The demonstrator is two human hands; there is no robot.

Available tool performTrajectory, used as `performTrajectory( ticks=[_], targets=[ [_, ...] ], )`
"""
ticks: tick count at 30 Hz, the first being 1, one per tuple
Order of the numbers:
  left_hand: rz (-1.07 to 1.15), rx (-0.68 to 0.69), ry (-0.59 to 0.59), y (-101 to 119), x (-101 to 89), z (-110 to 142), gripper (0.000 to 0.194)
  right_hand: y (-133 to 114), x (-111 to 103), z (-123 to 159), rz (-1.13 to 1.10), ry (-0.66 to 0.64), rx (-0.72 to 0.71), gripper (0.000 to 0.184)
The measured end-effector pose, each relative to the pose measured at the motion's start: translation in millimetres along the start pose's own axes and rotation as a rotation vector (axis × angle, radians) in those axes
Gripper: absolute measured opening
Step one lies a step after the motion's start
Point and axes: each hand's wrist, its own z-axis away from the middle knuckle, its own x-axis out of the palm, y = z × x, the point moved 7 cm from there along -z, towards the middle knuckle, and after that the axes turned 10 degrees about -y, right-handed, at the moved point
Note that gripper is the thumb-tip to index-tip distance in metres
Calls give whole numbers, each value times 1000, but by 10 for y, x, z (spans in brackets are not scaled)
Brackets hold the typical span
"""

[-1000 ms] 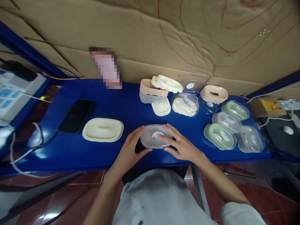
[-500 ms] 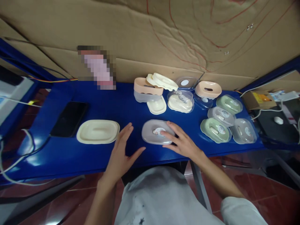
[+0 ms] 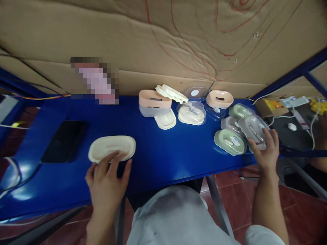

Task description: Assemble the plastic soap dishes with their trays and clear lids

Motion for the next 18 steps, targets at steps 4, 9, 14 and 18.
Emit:
performTrajectory(
  ticks=[4,9,14,18],
  targets=[
    [14,152,-21,362,73,13,27,146,74,-25,-4,-64,7,93],
    [73,300,-85,687,154,41,28,-490,-83,-35,35,78,-59,90],
    [244,513,-216,1027,235,129,34,-2009,437,-111,-210,-201,-420,57],
    [261,554,-256,1095,245,137,34,-3016,1090,-196,-268,-536,-726,52]
  ],
)
